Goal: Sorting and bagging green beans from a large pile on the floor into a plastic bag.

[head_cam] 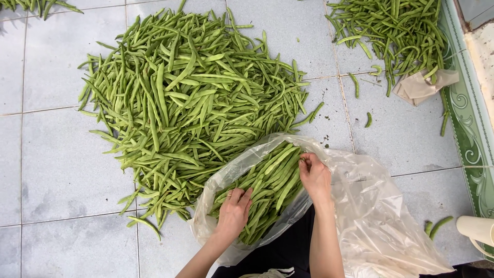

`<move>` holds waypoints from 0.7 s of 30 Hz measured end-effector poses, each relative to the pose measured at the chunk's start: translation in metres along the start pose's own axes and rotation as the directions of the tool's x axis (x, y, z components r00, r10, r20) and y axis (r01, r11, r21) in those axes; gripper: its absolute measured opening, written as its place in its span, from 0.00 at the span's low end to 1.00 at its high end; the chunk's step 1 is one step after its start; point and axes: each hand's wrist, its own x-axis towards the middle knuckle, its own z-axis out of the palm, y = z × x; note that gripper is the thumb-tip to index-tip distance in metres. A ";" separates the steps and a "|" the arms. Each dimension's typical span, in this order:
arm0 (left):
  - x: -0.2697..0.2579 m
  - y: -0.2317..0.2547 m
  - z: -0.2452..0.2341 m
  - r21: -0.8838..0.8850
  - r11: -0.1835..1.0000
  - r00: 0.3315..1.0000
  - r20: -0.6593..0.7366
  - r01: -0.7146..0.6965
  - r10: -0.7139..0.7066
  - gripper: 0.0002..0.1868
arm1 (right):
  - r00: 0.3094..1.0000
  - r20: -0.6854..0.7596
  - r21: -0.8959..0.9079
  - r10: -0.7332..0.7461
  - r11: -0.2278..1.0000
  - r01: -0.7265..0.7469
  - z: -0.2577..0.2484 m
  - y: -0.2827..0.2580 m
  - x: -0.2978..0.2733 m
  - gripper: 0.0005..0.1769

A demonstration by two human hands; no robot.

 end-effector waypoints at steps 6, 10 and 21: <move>0.015 -0.048 -0.011 -0.056 0.976 0.978 -0.002 0.210 -0.211 0.13 | 0.976 -0.128 -0.326 -0.175 0.937 0.125 -0.001 -0.030 -0.010 0.20; 0.052 -0.097 -0.022 0.231 0.965 0.989 -0.113 0.121 -0.097 0.11 | 0.965 0.072 -0.103 -0.251 0.961 0.258 0.033 -0.046 0.011 0.12; 0.090 -0.219 0.064 0.687 0.723 0.989 0.143 -0.079 -0.028 0.09 | 0.868 0.412 -0.275 -0.276 0.871 0.407 0.194 -0.028 0.104 0.25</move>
